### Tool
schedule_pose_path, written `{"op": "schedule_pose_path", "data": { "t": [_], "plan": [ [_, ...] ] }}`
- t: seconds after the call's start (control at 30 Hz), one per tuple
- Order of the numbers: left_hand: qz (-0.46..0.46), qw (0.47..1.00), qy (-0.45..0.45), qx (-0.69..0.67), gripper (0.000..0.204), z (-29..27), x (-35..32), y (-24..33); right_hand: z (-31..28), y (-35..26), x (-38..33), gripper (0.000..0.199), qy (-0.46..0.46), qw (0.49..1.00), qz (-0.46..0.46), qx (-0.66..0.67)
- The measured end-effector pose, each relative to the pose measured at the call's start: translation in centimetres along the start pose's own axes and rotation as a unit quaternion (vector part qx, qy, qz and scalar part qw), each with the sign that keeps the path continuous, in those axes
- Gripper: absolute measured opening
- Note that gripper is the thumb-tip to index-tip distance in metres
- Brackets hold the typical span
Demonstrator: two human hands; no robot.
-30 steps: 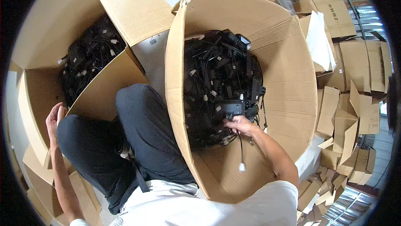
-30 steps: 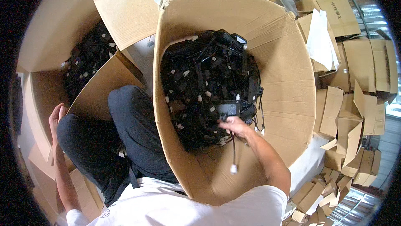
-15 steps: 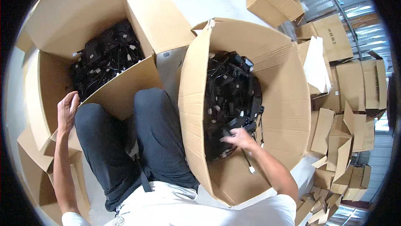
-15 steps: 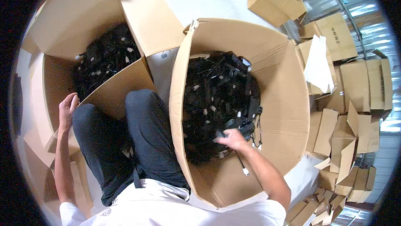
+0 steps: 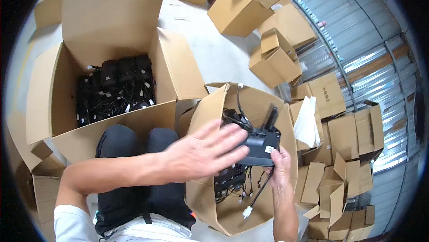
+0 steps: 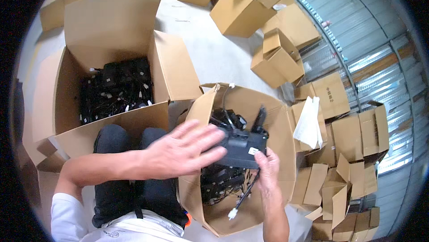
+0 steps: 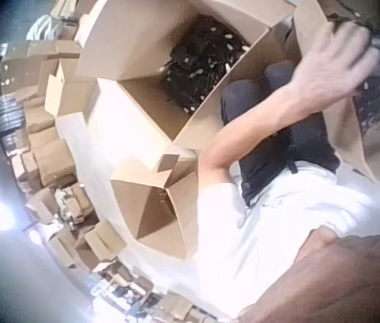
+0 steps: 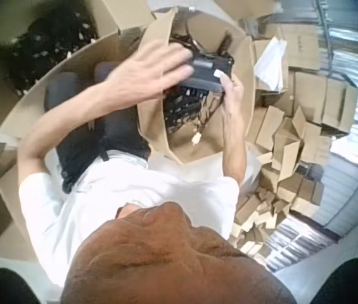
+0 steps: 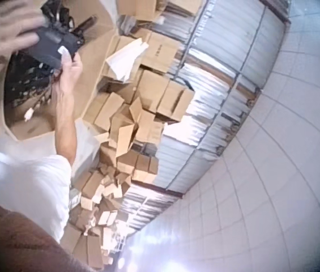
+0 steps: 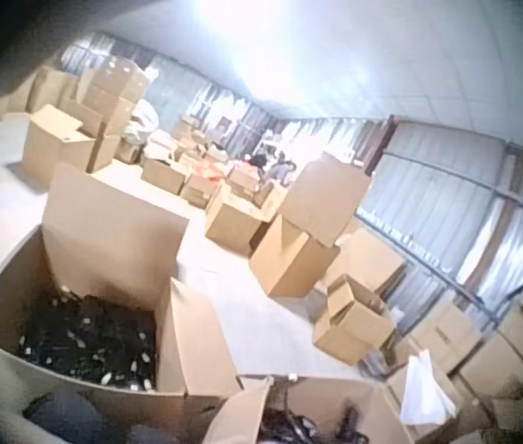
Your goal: The person packs electronic devices and their cables into cardboard shipping boxes by hand.
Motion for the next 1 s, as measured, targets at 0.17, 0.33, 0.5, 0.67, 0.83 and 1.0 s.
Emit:
{"op": "schedule_pose_path", "data": {
  "t": [0.17, 0.33, 0.5, 0.67, 0.83, 1.0],
  "plan": [
    [0.003, 0.989, 0.148, 0.025, 0.038, 1.1, 0.2, -1.1, 4.1, -1.2, 0.2, 0.043, -0.071, 0.995, -0.017, 0.065],
    [-0.347, 0.809, 0.236, -0.412, 0.031, 2.2, -6.2, -8.1, 6.5, -4.5, 2.5, 0.029, -0.008, 0.978, -0.082, -0.19],
    [-0.457, 0.49, 0.204, -0.714, 0.024, 5.6, -9.1, -11.6, 10.7, -8.9, 3.0, 0.025, -0.041, 0.887, -0.298, -0.349],
    [-0.409, 0.355, 0.213, -0.813, 0.032, 3.7, -8.8, -10.4, 15.5, -9.1, 3.8, 0.02, -0.106, 0.817, -0.314, -0.471],
    [-0.39, 0.384, 0.248, -0.8, 0.035, 4.0, -9.1, -10.8, 15.7, -8.3, 4.6, 0.032, -0.111, 0.847, -0.248, -0.458],
    [-0.355, 0.505, 0.251, -0.746, 0.039, 4.7, -8.8, -10.3, 17.9, -6.6, 4.1, 0.067, -0.103, 0.894, -0.283, -0.331]
  ]
}}
Point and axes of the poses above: each hand's wrist, its own x-axis towards the middle knuckle, its own z-axis out of the palm, y = z × x, the point moved 6 cm from there along x, towards the middle knuckle, and after that the axes turned 7 degrees about -y, right-handed, at the moved point
